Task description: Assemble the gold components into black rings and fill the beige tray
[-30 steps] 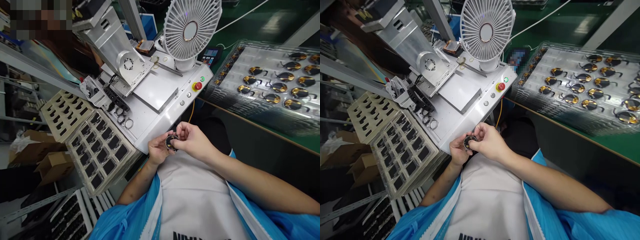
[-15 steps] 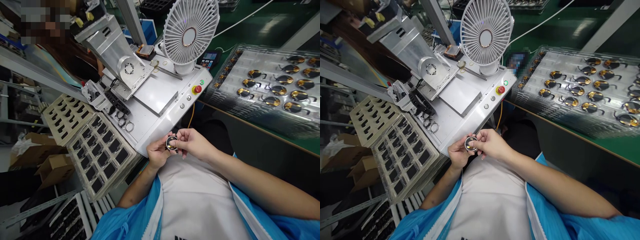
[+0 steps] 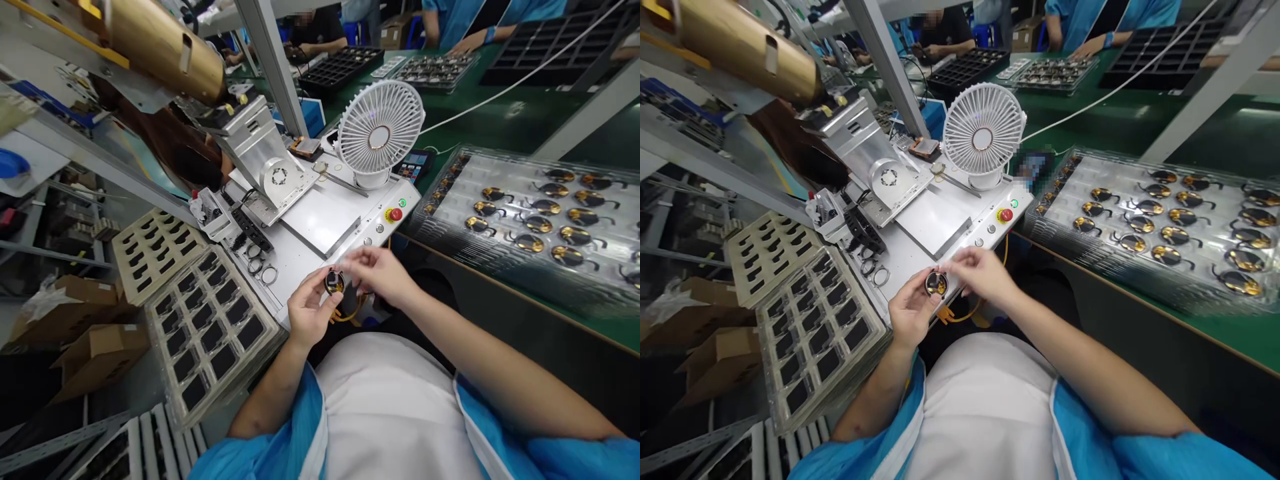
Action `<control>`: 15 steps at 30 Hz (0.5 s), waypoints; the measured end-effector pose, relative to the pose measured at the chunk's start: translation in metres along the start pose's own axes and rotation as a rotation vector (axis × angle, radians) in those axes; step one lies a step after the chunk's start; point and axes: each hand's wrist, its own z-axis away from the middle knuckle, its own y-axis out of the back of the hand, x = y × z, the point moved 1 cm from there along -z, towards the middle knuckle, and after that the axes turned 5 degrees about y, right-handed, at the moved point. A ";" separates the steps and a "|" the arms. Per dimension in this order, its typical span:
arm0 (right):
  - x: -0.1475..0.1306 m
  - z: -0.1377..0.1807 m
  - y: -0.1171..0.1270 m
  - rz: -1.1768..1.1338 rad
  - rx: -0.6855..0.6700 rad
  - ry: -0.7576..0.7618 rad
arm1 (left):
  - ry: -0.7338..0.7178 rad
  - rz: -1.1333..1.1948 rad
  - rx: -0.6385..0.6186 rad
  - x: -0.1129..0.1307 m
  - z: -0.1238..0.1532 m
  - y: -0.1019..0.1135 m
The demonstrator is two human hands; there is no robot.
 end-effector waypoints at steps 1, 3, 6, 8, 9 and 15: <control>-0.005 -0.016 0.007 0.024 0.101 0.038 | -0.003 0.006 -0.027 0.000 -0.004 0.002; -0.014 -0.046 0.019 0.066 0.267 0.077 | -0.007 -0.004 -0.104 -0.002 -0.008 0.005; -0.023 -0.077 0.029 0.104 0.304 0.099 | -0.101 -0.164 -0.161 -0.006 -0.007 0.007; -0.026 -0.083 0.030 0.094 0.280 0.141 | -0.192 -0.316 -0.137 -0.008 -0.004 0.007; -0.027 -0.081 0.030 0.087 0.274 0.176 | -0.227 -0.375 -0.124 -0.009 -0.003 0.006; -0.026 -0.016 0.022 0.153 0.070 0.272 | -0.247 -0.455 -0.076 -0.013 0.003 0.003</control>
